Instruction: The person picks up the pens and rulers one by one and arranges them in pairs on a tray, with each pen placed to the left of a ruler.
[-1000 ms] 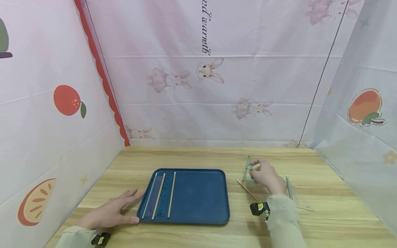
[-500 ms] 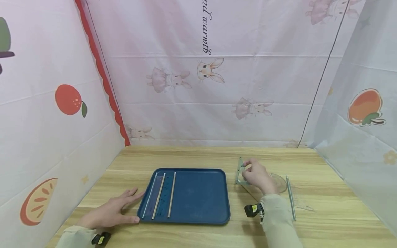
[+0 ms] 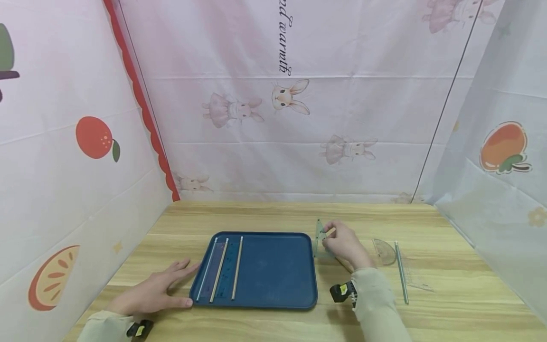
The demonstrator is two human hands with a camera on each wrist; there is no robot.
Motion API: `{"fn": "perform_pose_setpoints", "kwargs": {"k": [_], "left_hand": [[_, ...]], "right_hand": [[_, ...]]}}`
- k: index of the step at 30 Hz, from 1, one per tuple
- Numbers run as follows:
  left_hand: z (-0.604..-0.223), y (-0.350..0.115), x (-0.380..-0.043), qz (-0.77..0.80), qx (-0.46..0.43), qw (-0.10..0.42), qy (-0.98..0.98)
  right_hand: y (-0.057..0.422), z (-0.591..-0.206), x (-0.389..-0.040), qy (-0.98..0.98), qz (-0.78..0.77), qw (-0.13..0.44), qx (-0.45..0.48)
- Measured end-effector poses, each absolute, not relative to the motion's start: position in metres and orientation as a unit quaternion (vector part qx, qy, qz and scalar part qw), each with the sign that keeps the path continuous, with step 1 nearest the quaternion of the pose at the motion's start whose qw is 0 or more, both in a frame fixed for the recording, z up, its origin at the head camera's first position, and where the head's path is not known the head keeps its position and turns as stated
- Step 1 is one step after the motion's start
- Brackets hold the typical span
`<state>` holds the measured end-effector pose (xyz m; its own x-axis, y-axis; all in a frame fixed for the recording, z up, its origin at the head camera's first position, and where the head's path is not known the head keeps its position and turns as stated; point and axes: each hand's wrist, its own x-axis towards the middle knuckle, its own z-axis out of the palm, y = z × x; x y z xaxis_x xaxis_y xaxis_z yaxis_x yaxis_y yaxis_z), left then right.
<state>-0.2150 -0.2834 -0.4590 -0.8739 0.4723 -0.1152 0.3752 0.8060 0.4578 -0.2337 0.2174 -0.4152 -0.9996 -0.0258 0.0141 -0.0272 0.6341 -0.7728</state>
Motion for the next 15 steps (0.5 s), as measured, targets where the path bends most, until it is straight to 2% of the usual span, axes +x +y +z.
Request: {"fn": "perform_pose_setpoints", "kwargs": {"k": [15], "left_hand": [[-0.458,-0.281,-0.215,0.221,0.216,0.115,0.944]], "right_hand": [[0.204,-0.419,-0.235,-0.885,0.463,-0.023,0.043]]}}
